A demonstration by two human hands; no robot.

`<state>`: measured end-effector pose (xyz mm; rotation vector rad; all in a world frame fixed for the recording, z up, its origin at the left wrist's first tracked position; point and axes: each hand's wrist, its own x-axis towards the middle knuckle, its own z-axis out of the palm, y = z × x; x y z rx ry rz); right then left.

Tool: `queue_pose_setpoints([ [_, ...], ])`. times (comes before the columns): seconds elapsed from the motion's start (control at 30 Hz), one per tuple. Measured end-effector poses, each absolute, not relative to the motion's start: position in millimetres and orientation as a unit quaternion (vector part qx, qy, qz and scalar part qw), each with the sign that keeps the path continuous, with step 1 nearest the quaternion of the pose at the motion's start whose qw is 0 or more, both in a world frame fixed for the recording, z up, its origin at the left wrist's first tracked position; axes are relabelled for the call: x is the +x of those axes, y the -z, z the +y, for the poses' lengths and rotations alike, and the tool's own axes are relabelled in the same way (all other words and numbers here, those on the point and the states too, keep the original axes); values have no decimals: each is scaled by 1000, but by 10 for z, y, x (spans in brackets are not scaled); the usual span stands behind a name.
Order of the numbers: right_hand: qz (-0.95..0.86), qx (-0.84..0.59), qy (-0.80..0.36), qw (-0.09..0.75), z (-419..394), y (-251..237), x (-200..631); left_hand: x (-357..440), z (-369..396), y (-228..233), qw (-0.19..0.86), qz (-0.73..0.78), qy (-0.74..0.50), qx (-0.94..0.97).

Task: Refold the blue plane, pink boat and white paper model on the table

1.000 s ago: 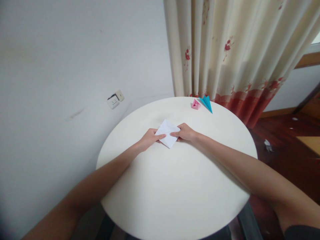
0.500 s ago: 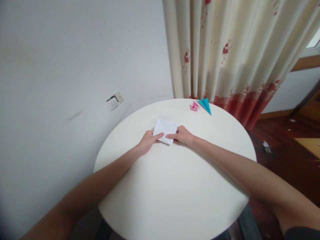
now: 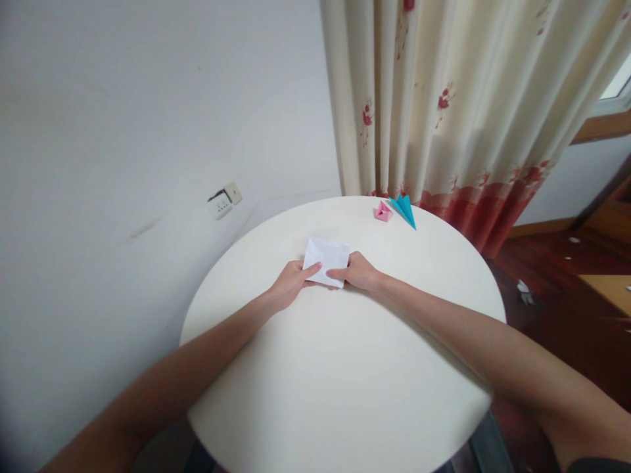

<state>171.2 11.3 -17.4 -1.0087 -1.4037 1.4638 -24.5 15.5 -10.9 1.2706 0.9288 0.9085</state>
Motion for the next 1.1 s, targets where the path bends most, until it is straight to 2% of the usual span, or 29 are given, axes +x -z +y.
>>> queue_pose_setpoints([
  [0.27,-611,-392,-600,337,77,131,1747,-279,216,80,577,437,-442,530],
  [0.47,-625,-372,-610,314,70,120,1763,-362,318,34,547,426,-517,502],
  [0.7,-617,-382,-613,311,34,62,1755,-345,293,48,557,442,-483,511],
  [0.8,-600,-396,-616,322,47,66,1751,-331,267,26,552,447,-486,509],
  [0.9,-547,-411,-626,374,73,79,1754,-335,249,8,557,448,-481,507],
  [1.0,-505,-417,-626,423,97,81,1769,-332,215,-6,564,460,-452,517],
  [1.1,-518,-426,-604,431,107,74,1783,-316,168,-14,572,465,-406,540],
])
